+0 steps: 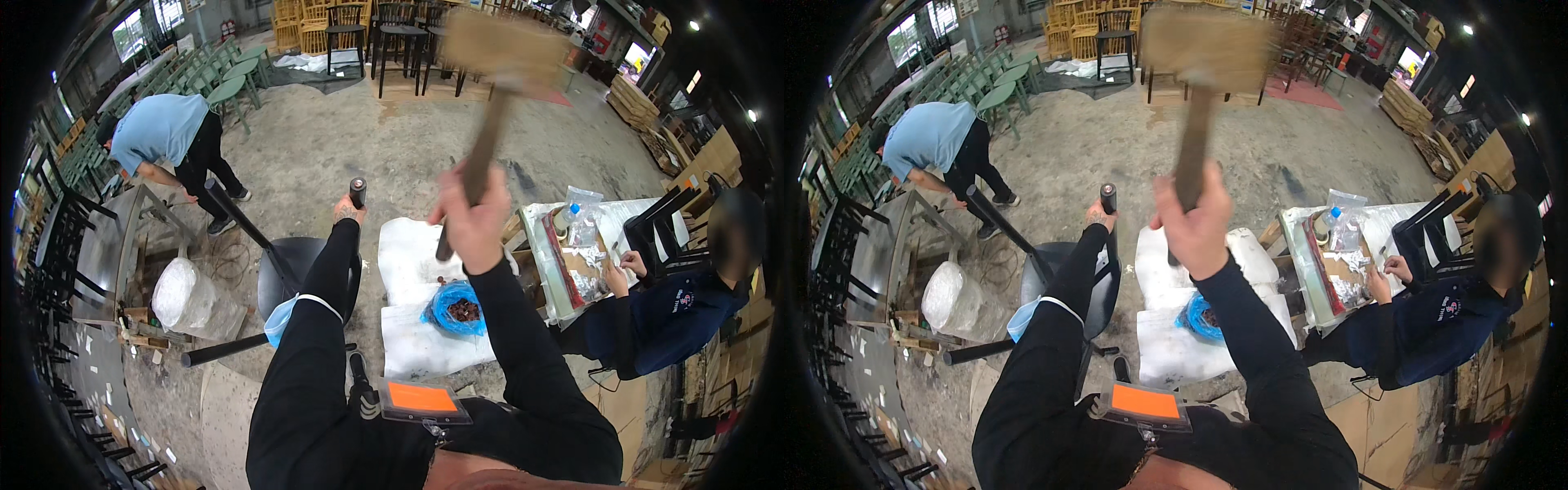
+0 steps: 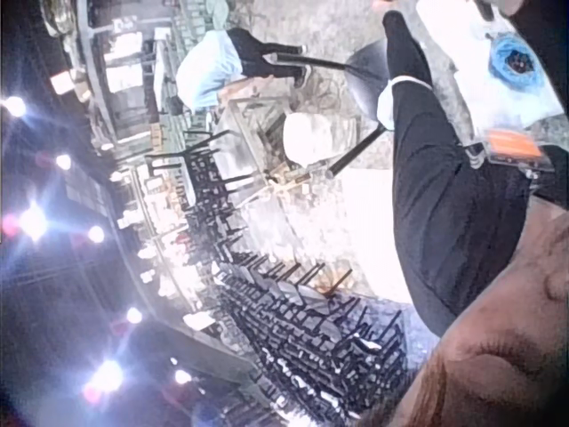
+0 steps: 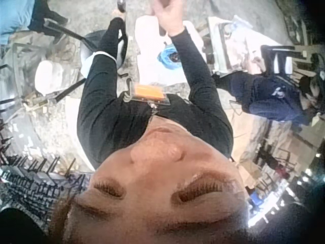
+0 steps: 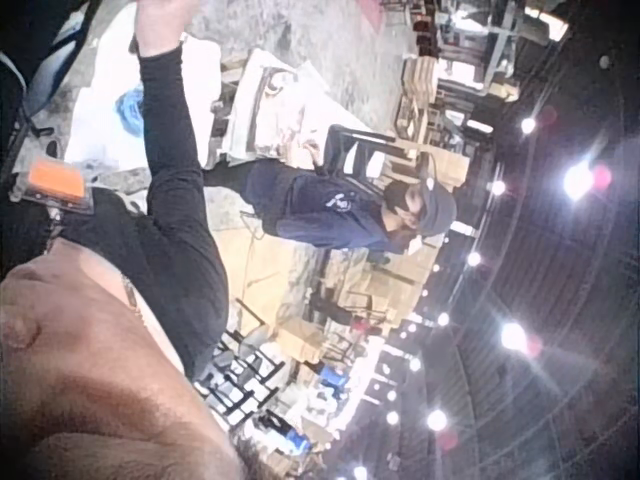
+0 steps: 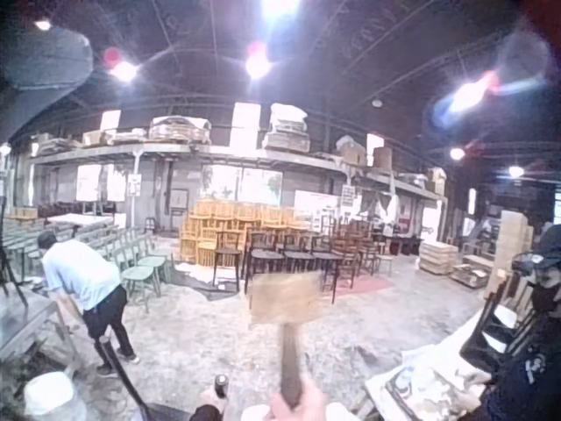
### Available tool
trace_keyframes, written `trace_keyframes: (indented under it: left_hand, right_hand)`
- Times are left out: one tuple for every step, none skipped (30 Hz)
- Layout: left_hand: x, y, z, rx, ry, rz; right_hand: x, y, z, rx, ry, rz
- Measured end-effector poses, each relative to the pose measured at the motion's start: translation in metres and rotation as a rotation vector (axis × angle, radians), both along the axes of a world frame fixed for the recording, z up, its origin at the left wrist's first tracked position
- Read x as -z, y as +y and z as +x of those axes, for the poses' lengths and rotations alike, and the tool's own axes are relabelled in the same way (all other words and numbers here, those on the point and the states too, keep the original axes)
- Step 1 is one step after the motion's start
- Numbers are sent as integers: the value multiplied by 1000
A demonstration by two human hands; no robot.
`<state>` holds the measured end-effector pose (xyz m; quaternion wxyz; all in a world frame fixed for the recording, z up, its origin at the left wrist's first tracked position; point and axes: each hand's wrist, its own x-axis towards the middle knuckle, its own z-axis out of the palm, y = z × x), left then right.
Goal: The person assembles black chairs by inserting legs into the seat base and tapping them with a wooden mallet. They repeatedly pick up chairs, position them, insert legs, and secure them with the mallet, then place the completed chairs upright.
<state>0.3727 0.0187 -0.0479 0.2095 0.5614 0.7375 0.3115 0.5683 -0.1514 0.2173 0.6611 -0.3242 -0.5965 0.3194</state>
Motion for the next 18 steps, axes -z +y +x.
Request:
trace_keyframes:
  left_hand:
    - [1,-3,0,-15,-8,9]
    - [1,-4,0,-26,-19,25]
    - [3,-5,0,-23,-24,21]
    - [6,-5,-1,-20,-29,18]
    - [0,2,11,17,-46,35]
    - [-13,14,16,48,-21,69]
    - [-13,17,29,98,-1,75]
    - [-10,18,21,109,40,70]
    - [-24,31,7,81,66,134]
    - [-10,25,-2,44,66,140]
    - [2,17,-10,7,69,146]
    - [5,16,-2,51,80,115]
    - [-3,20,-15,39,89,123]
    - [-3,16,-22,30,93,112]
    - [-1,12,-16,42,82,64]
    - [-9,12,-13,43,81,32]
    - [-12,6,-17,19,125,6]
    - [-16,2,-9,23,136,-74]
  right_hand:
    - [-14,-5,0,4,116,72]
    - [-25,-9,2,-50,202,216]
    - [-20,-6,-5,-37,318,297]
    - [-10,1,-15,-24,434,378]
    - [33,27,-10,324,-138,424]
    - [71,53,-10,702,-624,542]
    - [131,66,3,282,-947,-118]
    - [150,69,7,187,-1012,-254]
    - [161,69,9,99,-1079,-371]
    - [160,46,2,83,-1009,-262]
    - [151,35,6,85,-917,-229]
    - [133,24,20,142,-831,-217]
    - [115,8,28,157,-725,-230]
    - [107,-16,41,168,-624,-262]
    - [106,-36,61,183,-569,-310]
    - [118,-54,82,219,-511,-287]
    - [119,-80,95,228,-454,-391]
    - [136,-104,112,268,-398,-459]
